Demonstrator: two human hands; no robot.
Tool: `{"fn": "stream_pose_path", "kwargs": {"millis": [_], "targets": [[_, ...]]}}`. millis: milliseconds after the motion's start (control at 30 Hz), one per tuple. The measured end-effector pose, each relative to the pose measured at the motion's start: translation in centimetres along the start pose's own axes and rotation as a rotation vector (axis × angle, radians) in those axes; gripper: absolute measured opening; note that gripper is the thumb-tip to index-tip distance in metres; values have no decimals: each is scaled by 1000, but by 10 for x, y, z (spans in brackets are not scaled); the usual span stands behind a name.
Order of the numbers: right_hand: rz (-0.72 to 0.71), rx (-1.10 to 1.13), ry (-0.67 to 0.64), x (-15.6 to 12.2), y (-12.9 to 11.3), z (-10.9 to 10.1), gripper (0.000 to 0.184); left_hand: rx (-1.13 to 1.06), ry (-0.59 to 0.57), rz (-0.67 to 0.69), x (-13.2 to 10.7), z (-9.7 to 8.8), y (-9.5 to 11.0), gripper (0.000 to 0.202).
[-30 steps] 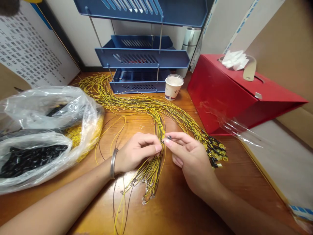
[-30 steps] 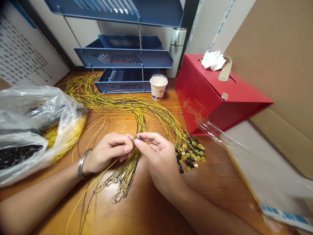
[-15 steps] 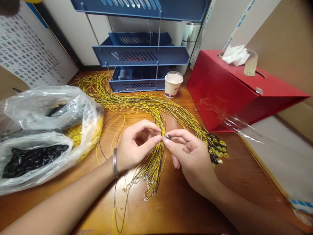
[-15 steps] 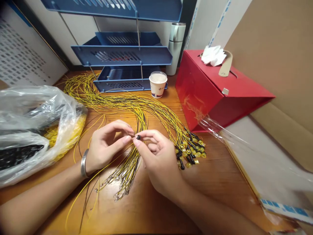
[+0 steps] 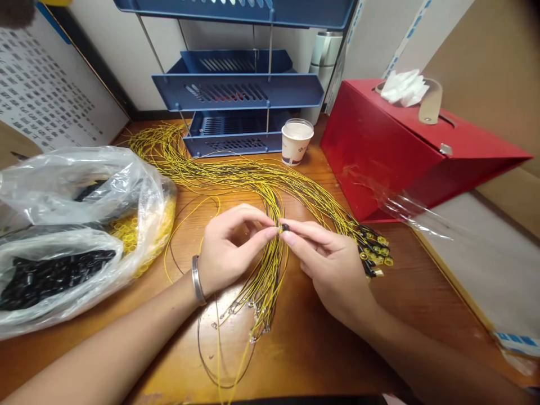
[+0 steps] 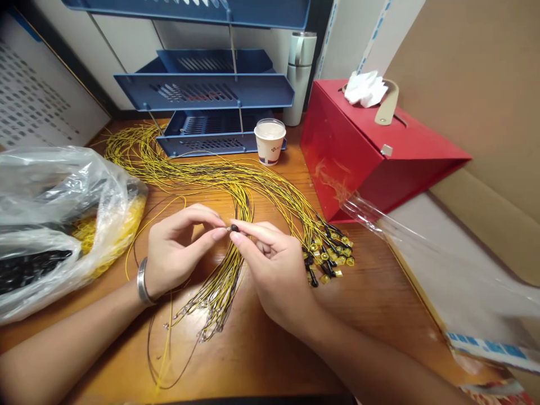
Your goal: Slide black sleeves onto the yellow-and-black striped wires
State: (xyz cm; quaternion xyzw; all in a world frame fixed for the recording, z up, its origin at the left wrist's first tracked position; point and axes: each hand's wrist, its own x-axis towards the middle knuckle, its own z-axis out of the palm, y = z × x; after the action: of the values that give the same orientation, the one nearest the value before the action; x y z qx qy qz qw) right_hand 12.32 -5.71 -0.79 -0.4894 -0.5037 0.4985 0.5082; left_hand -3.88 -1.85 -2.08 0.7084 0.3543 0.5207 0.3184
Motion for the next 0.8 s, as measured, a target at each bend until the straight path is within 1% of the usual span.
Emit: {"fn": "stream_pose_path", "kwargs": {"millis": [133,367,467,567,667,800], "targets": [[24,33,-13,1,1,0,23,-17,-59,-15,0,0,0,3],[35,79,-25,3,1,0,20,-50,-134,-78,-1,-2,-2,9],[45,85,-42,3,-1,0,19,-71,-139,-81,-1,-1,-1,10],[88,116,-36,3,-2,0,22,-80,-140,-84,0,-1,0,9],[107,140,-12,4,-2,0,18,-93,-144,-98,0,-1,-1,8],[121,128,-17,5,-1,-1,15,-132,-156,-148,0,-2,-1,7]]}}
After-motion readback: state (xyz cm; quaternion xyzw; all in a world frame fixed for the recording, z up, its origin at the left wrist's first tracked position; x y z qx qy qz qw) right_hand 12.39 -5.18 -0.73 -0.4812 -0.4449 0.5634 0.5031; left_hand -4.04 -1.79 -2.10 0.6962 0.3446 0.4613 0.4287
